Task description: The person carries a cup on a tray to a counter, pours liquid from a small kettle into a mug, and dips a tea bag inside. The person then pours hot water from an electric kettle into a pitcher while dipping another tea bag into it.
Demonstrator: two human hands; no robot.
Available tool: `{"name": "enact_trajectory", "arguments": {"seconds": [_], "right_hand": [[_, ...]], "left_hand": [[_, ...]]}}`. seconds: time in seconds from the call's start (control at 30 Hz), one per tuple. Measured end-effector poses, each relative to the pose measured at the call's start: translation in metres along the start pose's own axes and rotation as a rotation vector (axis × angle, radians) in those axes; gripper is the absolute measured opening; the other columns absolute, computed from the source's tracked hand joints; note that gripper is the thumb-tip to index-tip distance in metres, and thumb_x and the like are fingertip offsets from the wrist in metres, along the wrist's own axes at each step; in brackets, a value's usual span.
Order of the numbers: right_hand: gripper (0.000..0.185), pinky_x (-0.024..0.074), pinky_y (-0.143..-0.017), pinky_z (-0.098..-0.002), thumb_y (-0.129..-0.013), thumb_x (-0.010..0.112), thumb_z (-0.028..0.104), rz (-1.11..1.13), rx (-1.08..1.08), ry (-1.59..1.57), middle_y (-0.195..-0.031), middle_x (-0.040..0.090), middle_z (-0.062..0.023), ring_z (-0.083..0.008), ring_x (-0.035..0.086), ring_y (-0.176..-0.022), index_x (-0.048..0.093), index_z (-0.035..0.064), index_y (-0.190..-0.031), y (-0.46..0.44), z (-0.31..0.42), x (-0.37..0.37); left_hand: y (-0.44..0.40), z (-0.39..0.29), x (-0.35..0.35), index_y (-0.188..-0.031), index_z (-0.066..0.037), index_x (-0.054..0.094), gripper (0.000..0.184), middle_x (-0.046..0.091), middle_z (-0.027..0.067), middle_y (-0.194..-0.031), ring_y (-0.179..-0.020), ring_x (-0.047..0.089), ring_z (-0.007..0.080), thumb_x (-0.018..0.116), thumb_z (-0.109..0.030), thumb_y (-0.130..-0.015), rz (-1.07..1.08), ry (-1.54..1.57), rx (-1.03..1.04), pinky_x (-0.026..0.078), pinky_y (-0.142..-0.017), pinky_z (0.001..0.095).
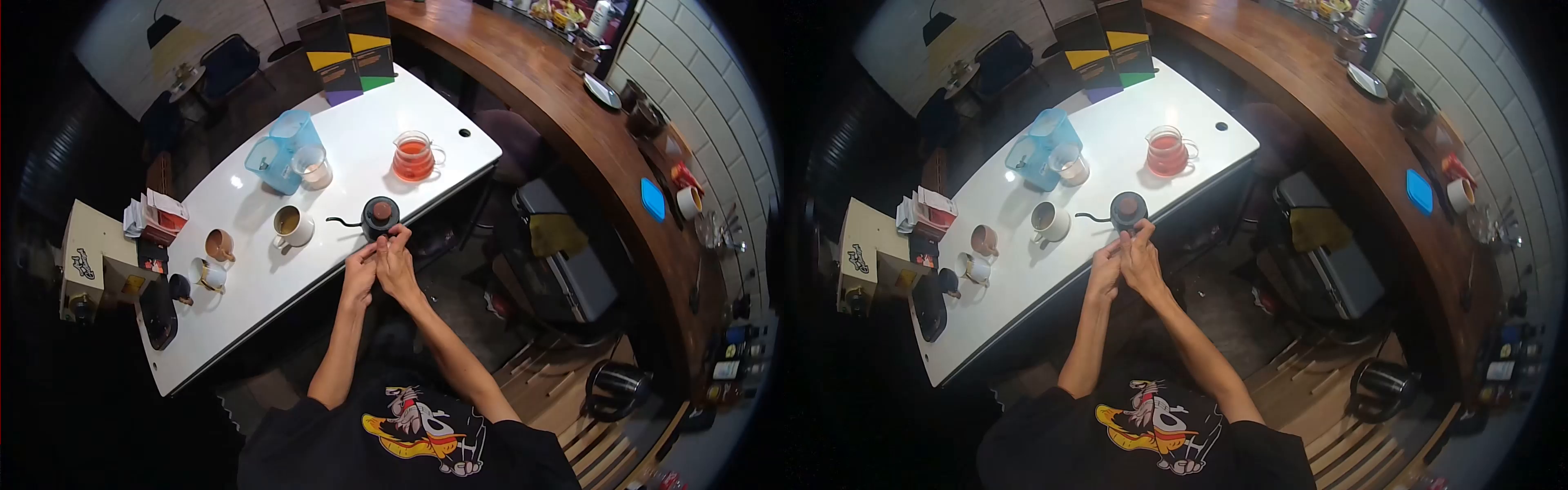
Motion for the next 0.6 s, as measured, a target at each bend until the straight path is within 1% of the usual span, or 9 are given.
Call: {"name": "enact_trajectory", "arguments": {"seconds": [0.07,0.17,0.3,0.37,0.43,0.47,0.5,0.57,0.6], "right_hand": [[0.034,0.0425,-0.065,-0.053,-0.099,0.038,0.031,-0.004,0.028,-0.003,-0.078,0.056,-0.0308,-0.0521,0.056,-0.077,0.027,-0.0016,-0.104,-0.019,-0.008,0.008],[0.034,0.0418,-0.064,-0.0534,-0.099,0.038,0.03,0.002,0.053,0.028,-0.078,0.055,-0.0323,-0.0535,0.054,-0.076,0.027,-0.0024,-0.102,-0.044,-0.011,0.017],[0.036,0.0413,-0.069,-0.0532,-0.098,0.04,0.031,0.123,0.068,0.049,-0.083,0.054,-0.0323,-0.0532,0.053,-0.08,0.027,-0.0027,-0.101,-0.066,-0.027,0.032],[0.035,0.0414,-0.07,-0.0525,-0.097,0.043,0.031,0.133,0.054,0.099,-0.084,0.053,-0.0312,-0.051,0.054,-0.081,0.032,-0.0024,-0.099,-0.075,-0.031,0.032],[0.029,0.0428,-0.06,-0.0461,-0.096,0.049,0.025,0.064,0.1,0.322,-0.072,0.052,-0.0243,-0.042,0.057,-0.068,0.037,-0.0016,-0.095,-0.084,-0.019,0.016],[0.027,0.0428,-0.057,-0.044,-0.092,0.055,0.024,-0.063,-0.013,0.344,-0.067,0.052,-0.0197,-0.0369,0.056,-0.062,0.043,-0.0004,-0.094,-0.091,-0.014,0.007],[0.033,0.0434,-0.067,-0.0489,-0.09,0.058,0.024,-0.003,0.056,0.311,-0.09,0.055,-0.0272,-0.0453,0.057,-0.081,0.045,-0.0026,-0.103,-0.099,-0.009,0.002],[0.034,0.0434,-0.068,-0.0469,-0.084,0.066,0.019,-0.052,-0.124,0.315,-0.091,0.053,-0.0245,-0.0422,0.056,-0.081,0.049,-0.0018,-0.103,-0.112,-0.002,0.002],[0.034,0.0434,-0.068,-0.0469,-0.084,0.066,0.019,-0.053,-0.117,0.319,-0.091,0.053,-0.0245,-0.0422,0.056,-0.081,0.049,-0.0018,-0.103,-0.117,-0.003,0.005]], "left_hand": [[-0.016,-0.007,-0.005,-0.121,0.004,0.057,0.038,0.064,0.0092,-0.11,-0.097,0.061,0.0139,0.062,-0.015,-0.089,-0.013,-0.019,0.018,0.047,-0.083,0.0244],[-0.036,-0.029,0.001,-0.119,0.005,0.059,0.034,0.063,0.0097,-0.11,-0.099,0.058,0.0134,0.059,-0.014,-0.091,-0.028,-0.023,0.033,0.045,-0.086,0.0247],[-0.059,-0.032,-0.015,-0.119,0.006,0.058,0.035,0.064,0.009,-0.106,-0.092,0.061,0.0125,0.06,-0.016,-0.092,-0.07,-0.05,0.018,0.047,-0.08,0.0237],[-0.067,-0.03,-0.028,-0.118,0.006,0.058,0.035,0.065,0.0089,-0.105,-0.09,0.061,0.0122,0.059,-0.017,-0.092,-0.093,-0.054,-0.019,0.048,-0.077,0.0236],[-0.075,-0.032,-0.035,-0.117,0.006,0.058,0.033,0.067,0.009,-0.1,-0.085,0.063,0.0113,0.056,-0.018,-0.095,-0.028,-0.051,-0.05,0.05,-0.069,0.0233],[-0.073,-0.033,-0.036,-0.116,0.003,0.056,0.032,0.067,0.0086,-0.098,-0.082,0.064,0.0119,0.055,-0.02,-0.095,-0.072,-0.008,-0.108,0.05,-0.065,0.0234],[-0.071,-0.04,-0.033,-0.116,0.003,0.056,0.032,0.067,0.0086,-0.098,-0.082,0.064,0.0119,0.055,-0.02,-0.095,-0.075,-0.006,-0.117,0.05,-0.065,0.0234],[-0.067,-0.038,-0.034,-0.114,0.0,0.054,0.029,0.067,0.0079,-0.098,-0.079,0.064,0.0127,0.054,-0.022,-0.096,-0.092,0.058,-0.24,0.049,-0.063,0.0244],[-0.068,-0.034,-0.036,-0.112,-0.003,0.052,0.025,0.066,0.0066,-0.099,-0.081,0.063,0.0117,0.053,-0.022,-0.096,-0.066,0.031,-0.231,0.049,-0.061,0.0245]]}}
Point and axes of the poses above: each hand's wrist, its own y-axis away from the middle knuckle, its own x-axis out of the palm, z = x × y, the point moved 6 cm from there along -y, towards the middle knuckle
